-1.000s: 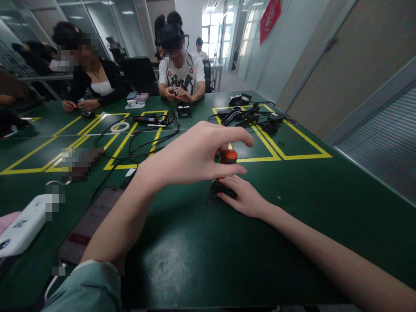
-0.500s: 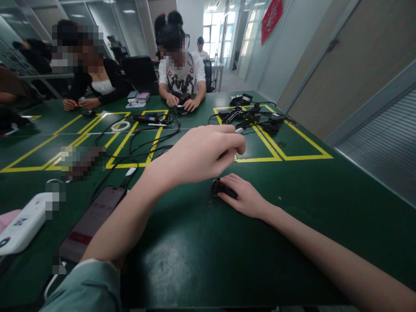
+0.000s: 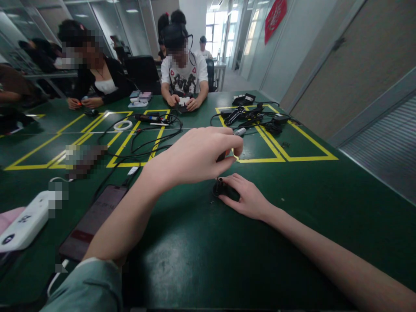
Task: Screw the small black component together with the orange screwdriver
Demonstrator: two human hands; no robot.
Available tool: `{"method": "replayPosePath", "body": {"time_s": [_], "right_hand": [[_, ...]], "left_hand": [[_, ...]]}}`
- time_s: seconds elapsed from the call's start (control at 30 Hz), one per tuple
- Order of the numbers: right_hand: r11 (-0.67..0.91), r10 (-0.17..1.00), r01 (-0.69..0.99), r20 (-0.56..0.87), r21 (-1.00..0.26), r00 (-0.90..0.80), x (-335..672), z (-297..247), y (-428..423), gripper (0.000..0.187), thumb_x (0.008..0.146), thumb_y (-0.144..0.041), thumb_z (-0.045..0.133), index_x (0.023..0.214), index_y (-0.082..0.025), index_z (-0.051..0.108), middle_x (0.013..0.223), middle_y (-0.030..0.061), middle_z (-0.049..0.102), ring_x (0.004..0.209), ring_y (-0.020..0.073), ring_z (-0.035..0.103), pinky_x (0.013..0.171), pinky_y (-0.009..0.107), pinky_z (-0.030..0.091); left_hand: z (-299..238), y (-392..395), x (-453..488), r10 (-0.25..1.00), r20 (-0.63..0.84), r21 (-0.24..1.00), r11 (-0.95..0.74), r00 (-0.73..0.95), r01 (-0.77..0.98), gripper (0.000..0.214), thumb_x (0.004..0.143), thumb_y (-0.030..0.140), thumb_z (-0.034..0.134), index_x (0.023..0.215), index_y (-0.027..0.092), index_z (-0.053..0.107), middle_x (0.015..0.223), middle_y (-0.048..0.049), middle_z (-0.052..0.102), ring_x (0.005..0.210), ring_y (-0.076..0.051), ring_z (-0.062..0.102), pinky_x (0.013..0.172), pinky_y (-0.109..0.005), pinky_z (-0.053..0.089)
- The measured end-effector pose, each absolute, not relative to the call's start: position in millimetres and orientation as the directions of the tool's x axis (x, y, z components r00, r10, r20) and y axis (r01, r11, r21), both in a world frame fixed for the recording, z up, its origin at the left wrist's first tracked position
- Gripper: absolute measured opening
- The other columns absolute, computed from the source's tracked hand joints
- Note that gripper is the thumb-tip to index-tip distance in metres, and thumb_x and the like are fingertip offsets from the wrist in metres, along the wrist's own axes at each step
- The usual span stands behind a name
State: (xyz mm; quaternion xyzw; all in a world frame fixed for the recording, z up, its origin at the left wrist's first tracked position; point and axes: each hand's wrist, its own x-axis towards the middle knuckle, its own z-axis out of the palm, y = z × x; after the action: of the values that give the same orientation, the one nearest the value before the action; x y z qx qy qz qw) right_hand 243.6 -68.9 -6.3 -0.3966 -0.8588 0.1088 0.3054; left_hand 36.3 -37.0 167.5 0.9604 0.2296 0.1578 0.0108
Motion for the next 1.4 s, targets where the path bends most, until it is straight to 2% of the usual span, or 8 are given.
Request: {"method": "replayPosePath", "body": {"time_s": [0.17,0.47,0.63,0.83,0.93,1.1,1.3,1.4], "right_hand": [[0.670,0.741,0.610,0.438,-0.423,-0.509,244.0,-5.1,-68.8,0.028,0.095,-0.030,0.063,0.120,-0.018,0.063,0.114,0.0142,0.076,0.104,0.0315,0.069,0.089,0.050,0.061],[0.672,0.740,0.611,0.416,-0.419,-0.528,244.3,-3.3,-68.2,0.019,0.097,-0.027,0.061,0.113,-0.018,0.066,0.114,0.0133,0.076,0.104,0.0308,0.070,0.090,0.049,0.061],[0.671,0.740,0.612,0.424,-0.418,-0.522,244.2,-3.1,-68.2,0.019,0.096,-0.028,0.061,0.113,-0.019,0.066,0.112,0.0134,0.077,0.103,0.0311,0.070,0.089,0.051,0.061],[0.668,0.744,0.609,0.415,-0.429,-0.524,244.2,-2.5,-67.9,0.020,0.096,-0.028,0.061,0.114,-0.021,0.066,0.113,0.0123,0.076,0.103,0.0304,0.069,0.090,0.051,0.060],[0.668,0.744,0.613,0.421,-0.423,-0.520,243.9,-4.3,-67.6,0.018,0.096,-0.028,0.062,0.112,-0.020,0.066,0.109,0.0126,0.076,0.100,0.0296,0.068,0.088,0.050,0.060],[0.669,0.742,0.613,0.433,-0.421,-0.512,243.7,-6.5,-67.4,0.017,0.097,-0.028,0.062,0.112,-0.019,0.066,0.109,0.0121,0.076,0.100,0.0292,0.068,0.087,0.048,0.061],[0.675,0.736,0.603,0.438,-0.424,-0.516,244.2,-5.5,-67.3,0.019,0.096,-0.028,0.062,0.114,-0.020,0.066,0.112,0.0118,0.076,0.101,0.0290,0.069,0.088,0.049,0.061],[0.668,0.743,0.612,0.428,-0.422,-0.515,244.0,-5.6,-67.2,0.018,0.096,-0.028,0.062,0.112,-0.020,0.066,0.109,0.0118,0.076,0.100,0.0289,0.068,0.088,0.048,0.061]], "left_hand": [[166.6,-40.0,38.8,0.451,0.277,0.079,-0.891,0.849,0.447,0.025,0.086,0.014,0.053,0.105,0.016,0.070,0.112,-0.0104,0.066,0.081,-0.017,0.062,0.069,-0.028,0.044],[165.2,-38.0,41.0,0.409,0.308,0.038,-0.907,0.859,0.418,0.028,0.087,0.014,0.051,0.107,0.016,0.070,0.103,-0.0091,0.070,0.089,-0.020,0.064,0.084,-0.034,0.045],[165.5,-39.7,41.4,0.415,0.318,0.066,-0.906,0.852,0.417,0.031,0.090,0.015,0.050,0.114,0.017,0.069,0.108,-0.0102,0.069,0.089,-0.020,0.064,0.076,-0.031,0.046],[167.3,-38.9,39.2,0.376,0.328,0.048,-0.923,0.867,0.382,0.030,0.088,0.015,0.053,0.113,0.017,0.070,0.103,-0.0094,0.072,0.090,-0.021,0.066,0.078,-0.031,0.047],[166.7,-37.3,39.9,0.413,0.331,0.050,-0.906,0.848,0.421,0.027,0.091,0.019,0.054,0.112,0.018,0.070,0.100,-0.0089,0.074,0.086,-0.020,0.067,0.073,-0.029,0.046],[165.1,-38.7,43.9,0.524,0.346,0.018,-0.833,0.778,0.553,0.023,0.093,0.032,0.055,0.101,0.017,0.071,0.082,-0.0066,0.071,0.075,-0.020,0.065,0.068,-0.030,0.044],[166.8,-41.4,42.7,0.469,0.355,0.032,-0.871,0.809,0.491,0.025,0.090,0.020,0.050,0.103,0.016,0.072,0.111,-0.0118,0.068,0.083,-0.019,0.064,0.069,-0.029,0.044],[166.6,-40.8,42.7,0.437,0.333,0.053,-0.893,0.836,0.446,0.027,0.093,0.018,0.047,0.104,0.017,0.072,0.107,-0.0096,0.068,0.084,-0.018,0.064,0.069,-0.029,0.044]]}}
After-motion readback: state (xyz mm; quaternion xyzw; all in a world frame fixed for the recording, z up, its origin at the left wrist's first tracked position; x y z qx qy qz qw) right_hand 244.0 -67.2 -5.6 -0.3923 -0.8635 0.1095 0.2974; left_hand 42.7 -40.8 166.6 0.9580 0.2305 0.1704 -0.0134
